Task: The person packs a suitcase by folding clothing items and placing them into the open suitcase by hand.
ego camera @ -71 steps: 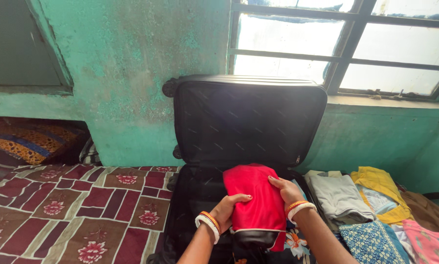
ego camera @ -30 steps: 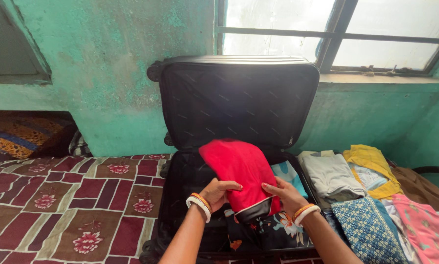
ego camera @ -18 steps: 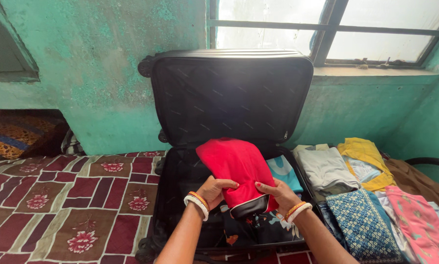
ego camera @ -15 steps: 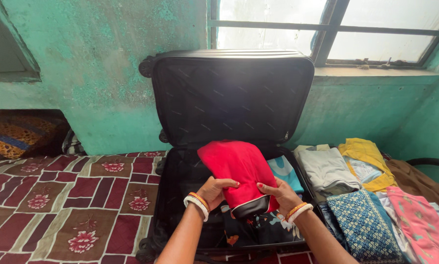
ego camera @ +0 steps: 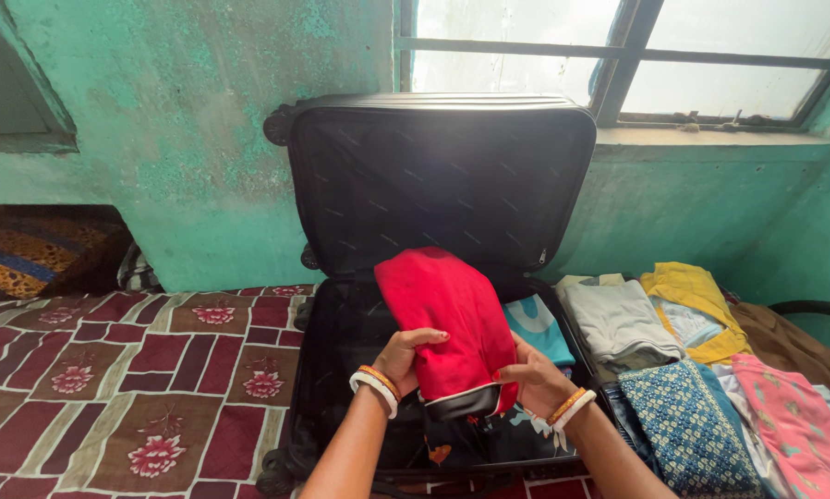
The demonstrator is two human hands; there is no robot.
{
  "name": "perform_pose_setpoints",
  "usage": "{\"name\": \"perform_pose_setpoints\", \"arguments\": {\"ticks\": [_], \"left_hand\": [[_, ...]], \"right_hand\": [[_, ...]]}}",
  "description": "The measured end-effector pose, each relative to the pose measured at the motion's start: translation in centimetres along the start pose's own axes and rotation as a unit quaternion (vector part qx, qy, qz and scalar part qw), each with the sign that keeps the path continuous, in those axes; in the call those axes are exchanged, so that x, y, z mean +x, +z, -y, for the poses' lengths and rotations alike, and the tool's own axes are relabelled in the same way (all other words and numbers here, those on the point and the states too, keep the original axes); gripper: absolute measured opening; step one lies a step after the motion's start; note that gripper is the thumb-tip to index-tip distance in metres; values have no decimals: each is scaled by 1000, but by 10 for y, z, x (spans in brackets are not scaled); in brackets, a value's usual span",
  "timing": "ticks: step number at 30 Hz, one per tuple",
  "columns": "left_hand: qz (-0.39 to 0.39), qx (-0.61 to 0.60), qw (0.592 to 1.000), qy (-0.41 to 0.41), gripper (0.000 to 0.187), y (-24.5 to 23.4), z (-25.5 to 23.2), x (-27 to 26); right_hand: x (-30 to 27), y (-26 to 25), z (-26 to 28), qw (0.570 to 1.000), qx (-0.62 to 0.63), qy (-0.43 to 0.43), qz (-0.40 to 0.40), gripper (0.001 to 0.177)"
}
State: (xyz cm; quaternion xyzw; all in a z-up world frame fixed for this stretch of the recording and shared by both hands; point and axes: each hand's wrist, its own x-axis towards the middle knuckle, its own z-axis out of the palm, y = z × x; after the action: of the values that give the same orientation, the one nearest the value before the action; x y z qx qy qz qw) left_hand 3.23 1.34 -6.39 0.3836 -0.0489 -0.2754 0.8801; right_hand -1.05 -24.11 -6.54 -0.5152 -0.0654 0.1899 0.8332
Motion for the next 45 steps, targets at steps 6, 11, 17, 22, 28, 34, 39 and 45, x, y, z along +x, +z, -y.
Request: {"name": "perform_pose_setpoints", "arguments": {"ticks": [6,11,17,22,28,34,39,45], "left_hand": [[0,75,997,0,22,4,2,-12],[38,115,993,-8,29,19,5,-16],[46,91,995,-5,39,34,0,-22],[24,44,998,39,39,33,-8,-24],[-6,-23,998,55,41,31,-11,-17],[14,-26,998,51,44,36,-7,-17],[10,15,1000,-22,59,36,-2,-29],[95,84,992,-6,52,25,2,-28]], "right_hand": [[4,-3,20,997,-19,71,-36,54],[25,6,30,999,-6,-7,-31,40],[32,15,36,993,-9,-59,-103,38],[27,15,39,993,45,-50,-93,37],[21,15,46,998,44,-42,-16,38],[27,18,47,997,13,-40,-64,35],[37,14,48,990,4,-88,-113,33],[34,7,59,994,-2,-75,-73,40]]}}
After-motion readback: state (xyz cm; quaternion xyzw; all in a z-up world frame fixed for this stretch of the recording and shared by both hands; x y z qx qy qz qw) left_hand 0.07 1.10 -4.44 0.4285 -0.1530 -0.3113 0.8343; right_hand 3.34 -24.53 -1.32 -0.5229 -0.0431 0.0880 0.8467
